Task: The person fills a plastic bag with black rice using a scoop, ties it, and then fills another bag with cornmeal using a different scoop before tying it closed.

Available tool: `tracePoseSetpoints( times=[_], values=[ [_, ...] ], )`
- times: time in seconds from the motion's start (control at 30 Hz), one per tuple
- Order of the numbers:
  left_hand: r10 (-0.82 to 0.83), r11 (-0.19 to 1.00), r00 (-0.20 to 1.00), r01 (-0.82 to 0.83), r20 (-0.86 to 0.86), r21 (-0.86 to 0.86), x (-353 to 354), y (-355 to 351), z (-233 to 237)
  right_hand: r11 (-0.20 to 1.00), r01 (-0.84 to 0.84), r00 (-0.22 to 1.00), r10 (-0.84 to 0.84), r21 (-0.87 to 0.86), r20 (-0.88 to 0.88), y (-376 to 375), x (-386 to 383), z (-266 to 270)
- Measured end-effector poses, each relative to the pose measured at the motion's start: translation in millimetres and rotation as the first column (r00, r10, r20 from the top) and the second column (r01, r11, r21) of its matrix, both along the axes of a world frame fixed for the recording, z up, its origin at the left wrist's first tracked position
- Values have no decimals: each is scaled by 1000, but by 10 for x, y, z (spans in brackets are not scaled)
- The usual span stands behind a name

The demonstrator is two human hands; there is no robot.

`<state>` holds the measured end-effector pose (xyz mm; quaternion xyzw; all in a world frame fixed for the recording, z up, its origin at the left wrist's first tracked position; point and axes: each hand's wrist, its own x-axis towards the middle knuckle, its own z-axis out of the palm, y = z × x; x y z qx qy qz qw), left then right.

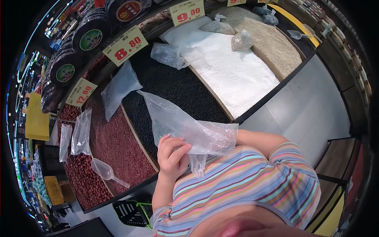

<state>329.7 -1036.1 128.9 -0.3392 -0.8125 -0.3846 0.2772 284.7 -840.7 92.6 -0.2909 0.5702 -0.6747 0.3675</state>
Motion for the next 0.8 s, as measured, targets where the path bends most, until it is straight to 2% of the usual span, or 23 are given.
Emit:
tracePoseSetpoints(
  times=[0.03,0.13,0.23,0.27,0.37,0.4,0.5,0.6,0.63,0.7,0.8],
  values=[
    [-28,1000,999,28,16,-10,-17,18,2,1000,-18,1000,18,13,11,24,5,-33],
    [-103,994,993,105,54,-19,-70,99,-24,986,91,981,-64,142,-180,152,81,-28],
    [-181,984,979,180,95,14,-99,219,-38,994,108,993,-109,23,49,262,124,-189],
    [-200,980,973,199,111,25,-95,251,-39,987,146,984,-152,65,98,302,140,-163],
    [-266,964,950,257,164,73,-102,381,-7,986,146,989,-148,84,10,421,175,-191],
    [-284,958,941,272,184,89,-100,418,-11,976,217,975,-216,-3,41,438,223,-195],
    [-332,942,906,306,262,137,-61,555,29,980,197,959,-185,37,-214,503,216,-379],
    [-410,911,859,366,307,192,-70,798,20,972,233,970,-230,37,-75,745,272,-357],
    [-441,896,840,391,316,210,-83,902,7,960,278,959,-277,-11,55,855,309,-332],
    [-497,867,777,430,386,251,-85,1140,-6,918,385,887,-339,-97,313,1098,395,-286],
    [-541,838,695,490,473,239,-111,1562,-44,825,562,722,-455,-58,522,1579,464,-284]
  ],
)
